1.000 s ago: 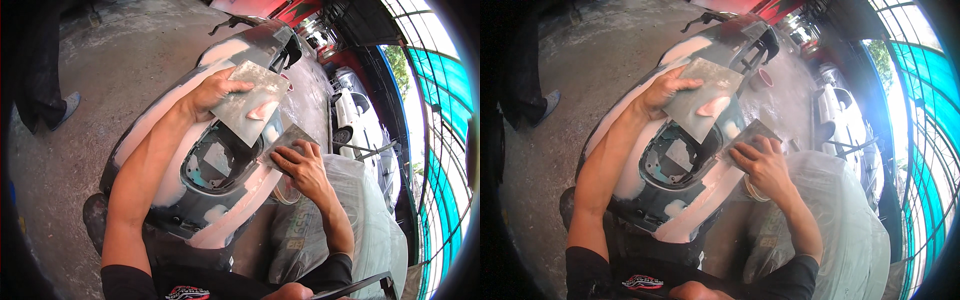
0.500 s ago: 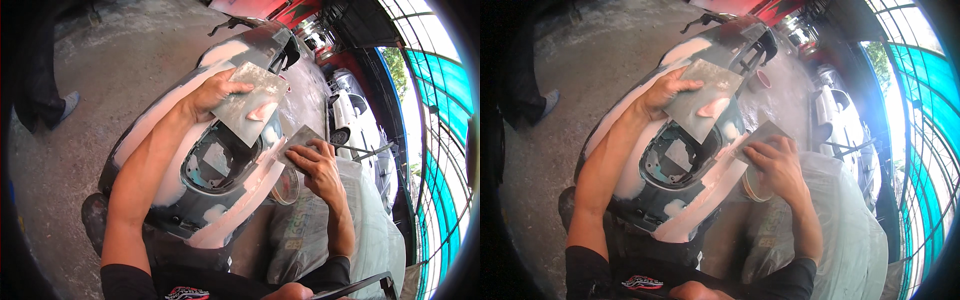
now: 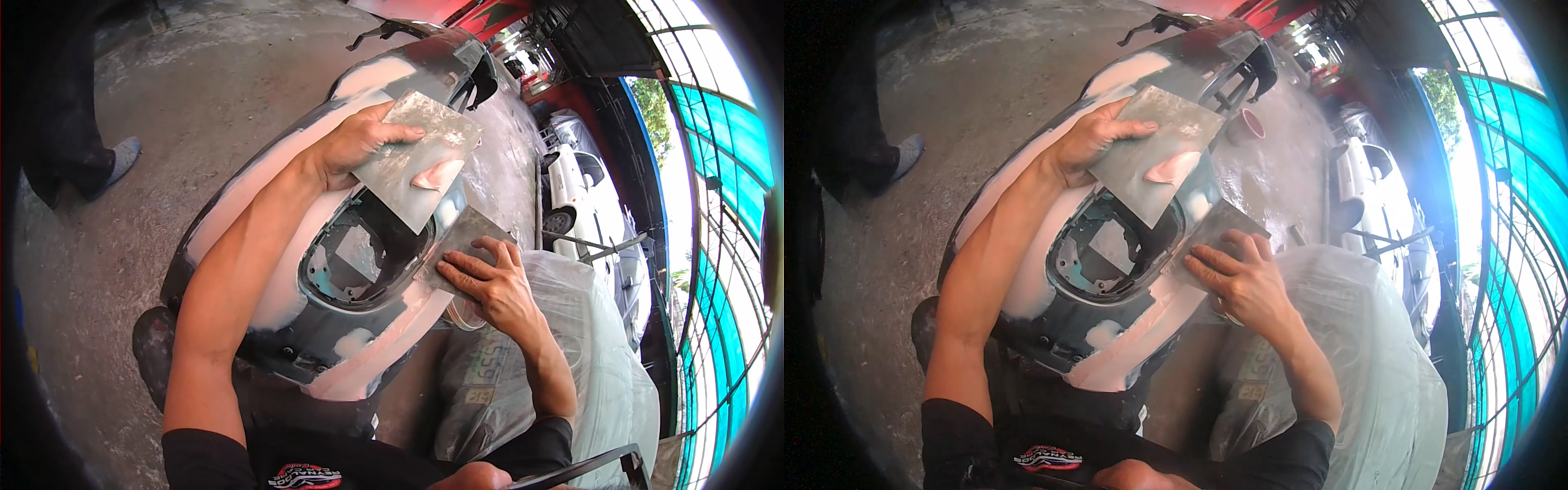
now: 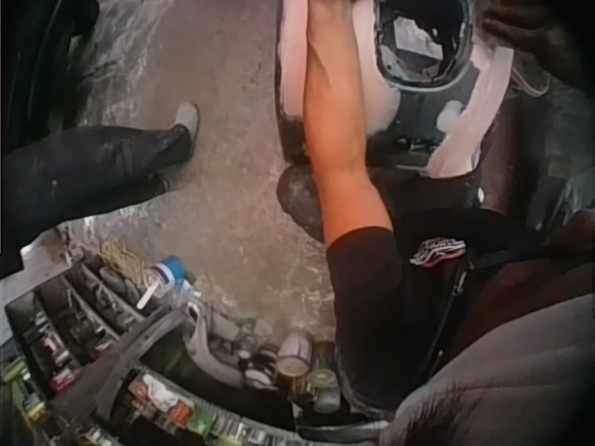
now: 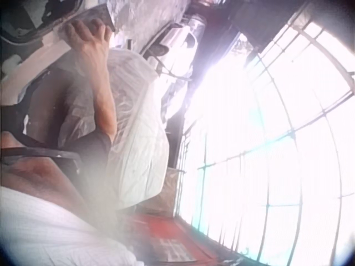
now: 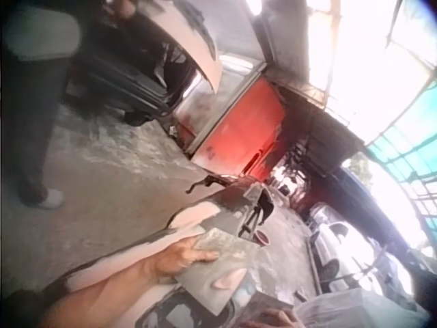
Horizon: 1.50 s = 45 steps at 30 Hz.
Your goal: The person applies pink filler to a car bumper with spreaders, smoothing and leveling the material over the damaged surface and around the edges of a recessed area.
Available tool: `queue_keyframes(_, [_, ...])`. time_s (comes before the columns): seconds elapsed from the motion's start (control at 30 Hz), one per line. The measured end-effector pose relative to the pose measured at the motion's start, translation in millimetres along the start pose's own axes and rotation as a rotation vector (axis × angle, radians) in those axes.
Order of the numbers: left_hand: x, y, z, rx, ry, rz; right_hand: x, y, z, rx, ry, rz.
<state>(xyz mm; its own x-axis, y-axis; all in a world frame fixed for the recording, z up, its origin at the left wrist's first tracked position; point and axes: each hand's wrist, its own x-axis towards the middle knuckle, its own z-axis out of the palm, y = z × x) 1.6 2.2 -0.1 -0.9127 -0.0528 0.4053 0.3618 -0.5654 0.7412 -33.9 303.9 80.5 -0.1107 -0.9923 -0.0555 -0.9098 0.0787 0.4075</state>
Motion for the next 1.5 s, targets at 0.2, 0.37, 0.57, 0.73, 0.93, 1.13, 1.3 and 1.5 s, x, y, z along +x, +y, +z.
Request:
queue_keyframes(0.2, [2,-3,-2,-0.017,-0.010,0.003,1,-3,5,0.035,-0.031,0.027])
queue_keyframes(0.37, [1,-3,-2,-0.054,0.009,0.013,2,-5,6,0.020,-0.024,0.024])
queue_keyframes(0.57, [3,-2,3,-0.073,0.005,0.025,-9,-4,-8,0.001,-0.038,0.059])
queue_keyframes(0.73, [-2,2,3,-0.019,0.013,0.005,0,-10,-16,0.015,0.001,0.062])
queue_keyframes(0.93, [0,1,1,-0.022,0.011,0.001,2,-17,-9,0.001,-0.050,0.011])
queue_keyframes(1.13, [-2,2,3,-0.036,0.008,0.001,5,-24,-8,-0.061,-0.066,-0.034])
queue_keyframes(1.3, [-2,1,3,-0.047,0.014,-0.004,6,-28,-7,-0.080,-0.082,-0.043])
queue_keyframes(1.5, [0,-1,0,-0.050,0.008,-0.007,4,-32,-4,-0.042,-0.109,-0.033])
